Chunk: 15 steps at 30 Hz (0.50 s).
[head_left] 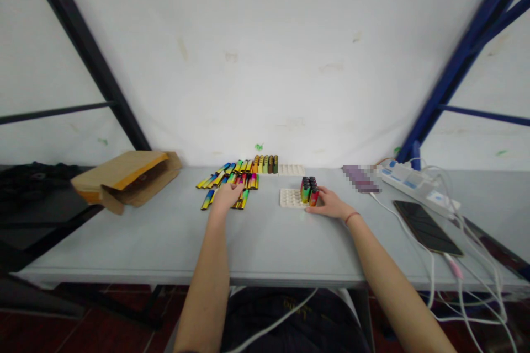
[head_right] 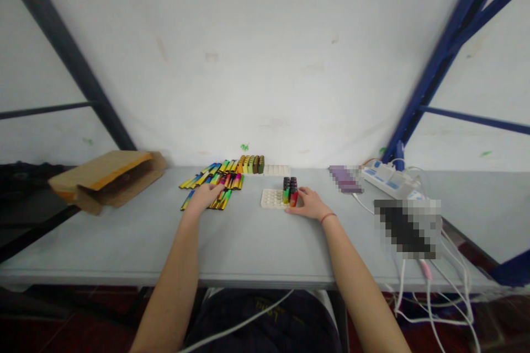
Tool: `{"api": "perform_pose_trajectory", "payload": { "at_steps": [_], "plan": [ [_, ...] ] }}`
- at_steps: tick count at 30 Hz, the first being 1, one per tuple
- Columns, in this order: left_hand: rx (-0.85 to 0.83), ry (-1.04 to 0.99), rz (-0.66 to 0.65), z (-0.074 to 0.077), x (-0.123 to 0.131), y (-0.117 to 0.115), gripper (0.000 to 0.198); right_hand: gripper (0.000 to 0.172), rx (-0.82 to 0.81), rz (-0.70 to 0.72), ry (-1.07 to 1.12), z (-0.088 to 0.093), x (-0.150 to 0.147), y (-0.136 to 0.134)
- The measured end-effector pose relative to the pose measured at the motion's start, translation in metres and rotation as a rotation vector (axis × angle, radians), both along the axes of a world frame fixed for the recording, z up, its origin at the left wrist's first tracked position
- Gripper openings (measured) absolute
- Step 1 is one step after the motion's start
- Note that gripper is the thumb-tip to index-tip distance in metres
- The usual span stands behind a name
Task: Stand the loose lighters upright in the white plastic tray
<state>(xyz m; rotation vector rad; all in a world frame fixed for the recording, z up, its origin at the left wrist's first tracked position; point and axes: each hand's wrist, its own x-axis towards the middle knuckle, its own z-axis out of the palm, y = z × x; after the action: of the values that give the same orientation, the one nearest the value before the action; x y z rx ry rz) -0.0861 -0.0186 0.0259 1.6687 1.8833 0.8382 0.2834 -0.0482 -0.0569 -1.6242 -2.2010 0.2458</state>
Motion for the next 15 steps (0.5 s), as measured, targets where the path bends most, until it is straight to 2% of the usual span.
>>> {"api": "perform_pose_trajectory", "payload": {
  "at_steps": [5, 8, 11, 15],
  "plan": [
    [-0.063, -0.749, 0.092, 0.004, 0.02, 0.006, 0.022, 0.07, 0.002, 0.011, 0.0, 0.001, 0.0, -0.001],
    [-0.121, -1.063, 0.032, 0.003, 0.041, 0.007, 0.02, 0.071, -0.002, 0.005, 0.007, 0.001, 0.0, -0.001],
    [-0.223, -1.236, -0.076, 0.002, 0.064, 0.008, 0.022, 0.071, 0.004, 0.002, 0.012, 0.001, -0.001, -0.001],
    [-0.287, -1.241, -0.117, -0.001, 0.091, 0.014, 0.023, 0.072, -0.002, -0.002, 0.012, 0.003, -0.001, -0.002]
  ]
}}
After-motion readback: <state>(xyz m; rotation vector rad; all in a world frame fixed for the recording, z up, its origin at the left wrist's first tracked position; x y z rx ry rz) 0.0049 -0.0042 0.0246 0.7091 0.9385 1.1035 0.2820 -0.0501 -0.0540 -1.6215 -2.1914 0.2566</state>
